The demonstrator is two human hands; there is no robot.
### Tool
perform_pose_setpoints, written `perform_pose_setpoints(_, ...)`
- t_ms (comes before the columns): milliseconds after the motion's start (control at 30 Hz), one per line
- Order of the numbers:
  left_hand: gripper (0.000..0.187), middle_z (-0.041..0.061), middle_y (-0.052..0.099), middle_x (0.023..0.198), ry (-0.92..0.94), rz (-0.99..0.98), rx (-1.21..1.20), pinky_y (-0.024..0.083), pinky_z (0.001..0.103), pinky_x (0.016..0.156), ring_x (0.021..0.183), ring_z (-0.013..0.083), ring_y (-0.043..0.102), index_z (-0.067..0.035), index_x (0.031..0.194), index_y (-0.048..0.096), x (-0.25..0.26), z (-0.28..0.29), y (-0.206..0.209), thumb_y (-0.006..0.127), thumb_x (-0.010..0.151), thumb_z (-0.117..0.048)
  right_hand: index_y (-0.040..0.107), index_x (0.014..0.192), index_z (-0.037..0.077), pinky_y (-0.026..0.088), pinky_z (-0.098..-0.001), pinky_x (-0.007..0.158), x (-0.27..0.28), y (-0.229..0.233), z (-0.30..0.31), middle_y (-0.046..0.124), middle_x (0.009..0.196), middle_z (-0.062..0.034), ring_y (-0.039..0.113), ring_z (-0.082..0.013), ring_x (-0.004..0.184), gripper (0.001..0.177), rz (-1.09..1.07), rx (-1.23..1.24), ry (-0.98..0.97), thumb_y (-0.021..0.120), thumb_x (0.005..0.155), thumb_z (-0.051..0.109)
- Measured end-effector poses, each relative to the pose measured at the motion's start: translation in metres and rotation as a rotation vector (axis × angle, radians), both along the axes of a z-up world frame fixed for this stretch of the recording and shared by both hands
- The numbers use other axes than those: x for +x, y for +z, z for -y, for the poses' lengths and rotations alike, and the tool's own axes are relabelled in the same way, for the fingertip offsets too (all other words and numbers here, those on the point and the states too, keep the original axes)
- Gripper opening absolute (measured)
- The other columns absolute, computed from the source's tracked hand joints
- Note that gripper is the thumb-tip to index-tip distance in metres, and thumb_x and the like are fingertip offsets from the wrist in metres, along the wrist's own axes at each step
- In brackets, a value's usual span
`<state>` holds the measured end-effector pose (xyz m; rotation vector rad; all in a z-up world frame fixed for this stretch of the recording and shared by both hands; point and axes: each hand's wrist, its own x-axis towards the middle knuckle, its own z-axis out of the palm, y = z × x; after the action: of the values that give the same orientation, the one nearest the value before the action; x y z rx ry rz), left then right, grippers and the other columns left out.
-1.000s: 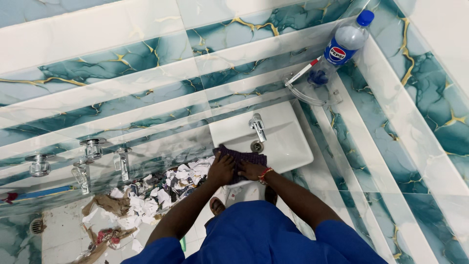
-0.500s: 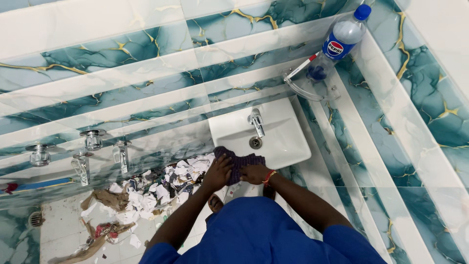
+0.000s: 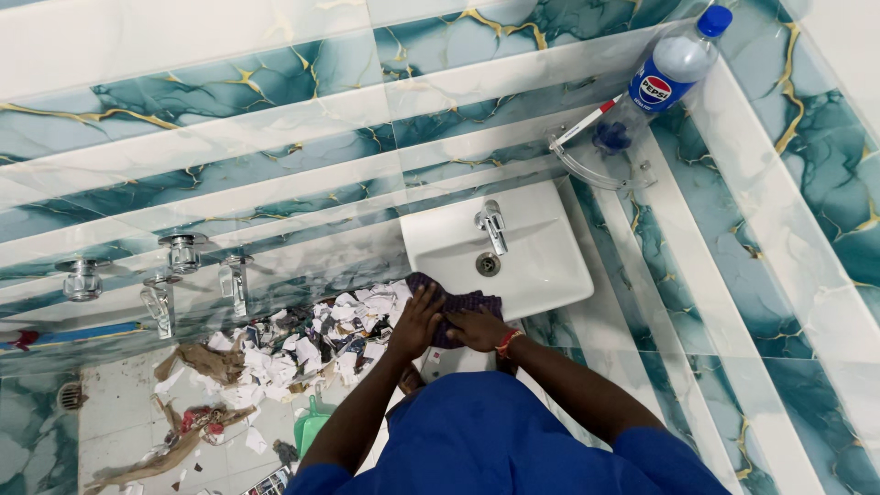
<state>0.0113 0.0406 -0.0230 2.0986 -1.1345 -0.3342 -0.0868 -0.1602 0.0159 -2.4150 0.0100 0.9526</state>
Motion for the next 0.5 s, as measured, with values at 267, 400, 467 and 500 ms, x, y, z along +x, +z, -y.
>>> perform_pose_setpoints(267,0.074,0.027,0.010,0.171,0.160,-0.118,-0.196,0.032,0.048,0.121,0.157,0.0462,0.013,-0.005,0.163,0.016,0.072,0.041,-0.034,0.054,0.103,-0.024,0.005,0.162,-0.001,0.011,-0.0459,0.128,0.074,-0.054,-0.015,0.005,0.170,-0.0279,0.004,-0.0396,0.159,0.094,0.217,0.151,-0.182,0.043,0.102,0.060)
perform_pose_setpoints(400,0.086,0.034,0.010,0.171,0.245,-0.059,-0.377,0.036,0.049,0.121,0.157,0.0524,0.020,-0.005,0.167,-0.002,0.070,0.044,-0.038,0.056,0.105,-0.021,0.004,0.163,0.001,0.013,-0.0458,0.128,0.072,-0.052,-0.012,0.007,0.171,-0.0266,0.005,-0.0376,0.159,0.097,0.168,0.190,-0.214,0.044,0.100,0.062)
perform_pose_setpoints(467,0.094,0.030,0.022,0.168,0.339,-0.383,-0.178,0.045,0.047,0.111,0.139,0.0493,0.044,-0.006,0.164,-0.008,0.061,0.044,-0.038,0.057,0.099,-0.028,0.003,0.164,0.001,0.017,-0.0461,0.128,0.061,-0.045,-0.015,0.008,0.170,-0.0274,0.009,-0.0377,0.159,0.098,0.147,0.174,-0.193,0.044,0.100,0.063)
perform_pose_setpoints(500,0.098,0.028,0.027,0.167,0.379,-0.544,-0.073,0.050,0.045,0.105,0.131,0.0474,0.056,-0.007,0.162,-0.011,0.056,0.043,-0.039,0.058,0.096,-0.031,0.005,0.164,0.002,0.017,-0.0480,0.127,0.053,-0.038,-0.018,0.010,0.170,-0.0254,0.012,-0.0377,0.158,0.096,0.083,0.085,-0.151,0.043,0.100,0.062)
